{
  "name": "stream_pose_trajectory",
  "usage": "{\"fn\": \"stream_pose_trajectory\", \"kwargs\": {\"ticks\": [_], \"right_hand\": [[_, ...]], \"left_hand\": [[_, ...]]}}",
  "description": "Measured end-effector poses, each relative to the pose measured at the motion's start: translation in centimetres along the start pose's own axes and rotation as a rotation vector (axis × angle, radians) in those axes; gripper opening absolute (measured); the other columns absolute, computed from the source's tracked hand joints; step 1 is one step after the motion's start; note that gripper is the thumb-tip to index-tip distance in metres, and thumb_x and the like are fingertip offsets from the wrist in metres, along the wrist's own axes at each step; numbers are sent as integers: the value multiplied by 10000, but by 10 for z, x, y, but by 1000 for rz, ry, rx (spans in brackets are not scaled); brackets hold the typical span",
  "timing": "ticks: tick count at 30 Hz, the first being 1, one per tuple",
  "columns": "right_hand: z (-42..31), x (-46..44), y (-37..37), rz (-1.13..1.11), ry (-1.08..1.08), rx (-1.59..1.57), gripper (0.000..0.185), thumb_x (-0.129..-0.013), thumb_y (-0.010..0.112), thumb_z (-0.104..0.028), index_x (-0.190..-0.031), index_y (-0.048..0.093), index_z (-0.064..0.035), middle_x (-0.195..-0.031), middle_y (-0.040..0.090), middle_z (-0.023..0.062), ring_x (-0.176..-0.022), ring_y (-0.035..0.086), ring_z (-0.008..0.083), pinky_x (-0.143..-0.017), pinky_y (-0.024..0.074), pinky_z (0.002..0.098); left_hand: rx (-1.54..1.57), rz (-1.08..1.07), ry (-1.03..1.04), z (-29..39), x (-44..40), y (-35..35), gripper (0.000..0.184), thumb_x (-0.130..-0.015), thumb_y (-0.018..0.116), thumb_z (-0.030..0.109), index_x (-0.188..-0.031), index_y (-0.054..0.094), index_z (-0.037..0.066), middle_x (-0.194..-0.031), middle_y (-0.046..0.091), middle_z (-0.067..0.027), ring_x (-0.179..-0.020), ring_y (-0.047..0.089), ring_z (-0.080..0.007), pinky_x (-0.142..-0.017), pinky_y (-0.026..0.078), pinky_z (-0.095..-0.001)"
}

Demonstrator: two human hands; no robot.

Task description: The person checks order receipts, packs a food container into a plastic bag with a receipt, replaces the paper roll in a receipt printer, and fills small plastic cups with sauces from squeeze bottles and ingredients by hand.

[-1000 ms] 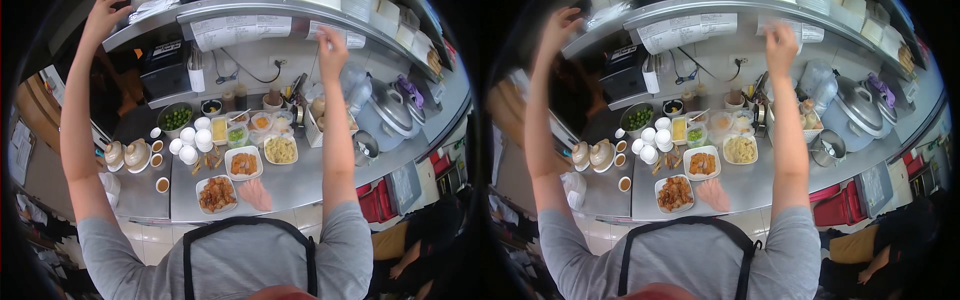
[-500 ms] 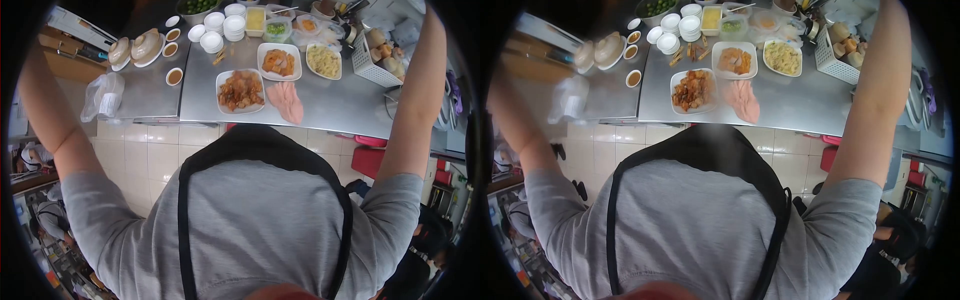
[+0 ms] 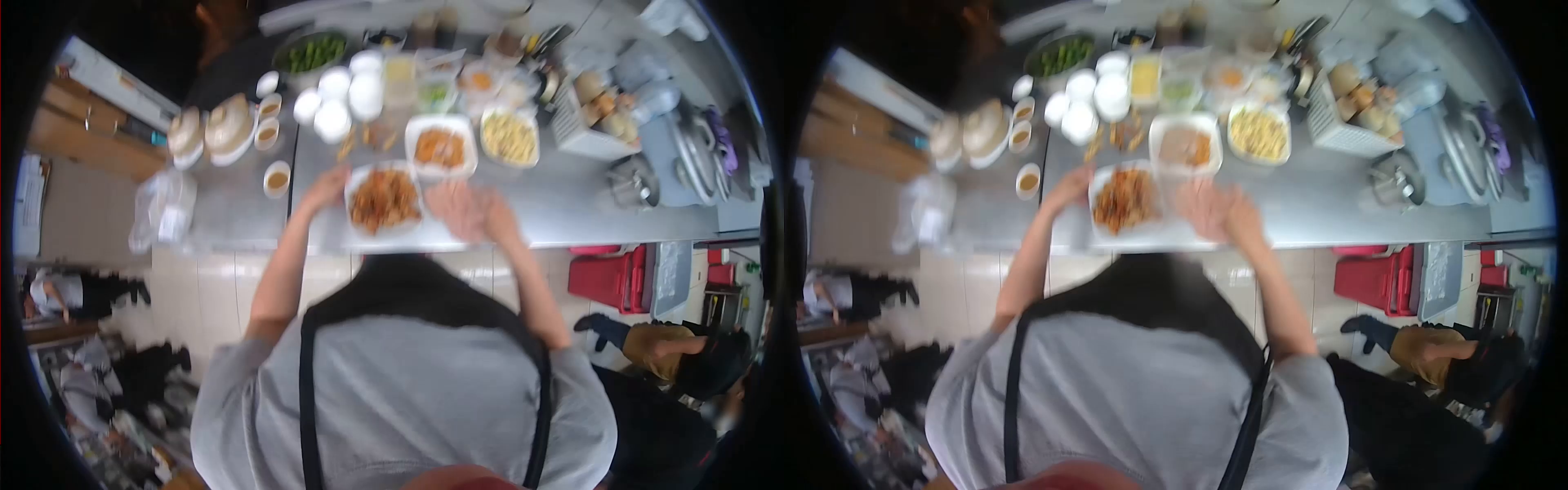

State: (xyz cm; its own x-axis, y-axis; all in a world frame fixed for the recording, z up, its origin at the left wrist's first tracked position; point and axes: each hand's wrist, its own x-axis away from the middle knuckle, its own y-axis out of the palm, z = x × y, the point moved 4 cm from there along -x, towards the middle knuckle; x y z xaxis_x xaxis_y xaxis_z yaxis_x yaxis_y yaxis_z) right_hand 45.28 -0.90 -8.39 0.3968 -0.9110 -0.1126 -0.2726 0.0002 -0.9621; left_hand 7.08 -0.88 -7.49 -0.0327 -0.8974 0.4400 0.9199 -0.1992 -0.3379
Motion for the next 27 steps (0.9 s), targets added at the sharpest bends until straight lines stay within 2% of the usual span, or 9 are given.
{"fn": "stream_pose_trajectory", "kwargs": {"ticks": [3,9,12,14,16,19,21,24,27], "right_hand": [[-88,-9,-64,237,-486,-139,403,-772,533,-178,-1172,480,-161,-1111,507,119,-1050,485,301,-772,474,391],[-79,-8,-11,355,-225,213,373,-765,540,-249,-1128,518,-164,-1131,504,44,-1124,434,234,-856,428,313],[-37,8,-46,137,-189,14,365,-825,478,-219,-1178,436,-137,-1208,447,131,-1126,413,298,-886,392,386],[49,21,-45,394,201,-192,349,-811,478,-147,-1159,452,-126,-1189,449,149,-1076,439,303,-844,415,401],[117,52,-78,478,64,346,381,-840,444,-110,-1218,394,-97,-1221,409,185,-1116,404,368,-879,393,464],[221,80,-64,475,489,610,365,-819,409,-135,-1178,412,-67,-1249,382,200,-1214,307,355,-947,327,464],[270,87,-64,483,1155,333,413,-848,360,-182,-1246,370,-71,-1288,357,203,-1249,249,373,-1023,222,450],[241,30,-80,109,1020,593,469,-862,343,-246,-1296,321,-71,-1324,334,185,-1252,242,389,-1054,149,444],[182,-29,-56,152,569,638,458,-855,349,-199,-1284,333,-41,-1292,367,201,-1230,270,408,-1034,191,459]], "left_hand": [[-67,-49,136,4,-13,16,429,-821,506,134,-1247,465,161,-995,584,-25,-791,559,-126,-602,488,-253],[79,-160,-63,-10,-17,8,379,-730,479,3,-1096,567,45,-895,611,-71,-712,596,-156,-557,491,-253],[175,-161,-66,-18,-2,3,357,-724,481,-4,-1069,571,14,-898,610,-90,-723,609,-175,-578,508,-267],[233,-165,-44,-11,5,3,351,-723,478,-12,-1063,570,-1,-899,610,-98,-725,616,-181,-589,520,-278],[237,-89,-93,3,23,-2,345,-723,475,-20,-1058,560,-28,-907,610,-116,-750,624,-204,-622,535,-307],[309,-92,-63,29,39,0,352,-723,473,-25,-1066,553,-32,-916,611,-123,-752,625,-210,-624,536,-311],[311,-89,-54,44,42,3,352,-728,466,-25,-1070,547,-38,-921,611,-130,-746,627,-212,-617,536,-312],[347,-116,-47,70,46,23,346,-735,466,-18,-1071,548,-35,-925,610,-128,-749,623,-204,-614,534,-308],[343,-162,-25,89,41,48,346,-742,467,-7,-1078,544,-36,-937,606,-121,-771,615,-194,-627,528,-309]]}}
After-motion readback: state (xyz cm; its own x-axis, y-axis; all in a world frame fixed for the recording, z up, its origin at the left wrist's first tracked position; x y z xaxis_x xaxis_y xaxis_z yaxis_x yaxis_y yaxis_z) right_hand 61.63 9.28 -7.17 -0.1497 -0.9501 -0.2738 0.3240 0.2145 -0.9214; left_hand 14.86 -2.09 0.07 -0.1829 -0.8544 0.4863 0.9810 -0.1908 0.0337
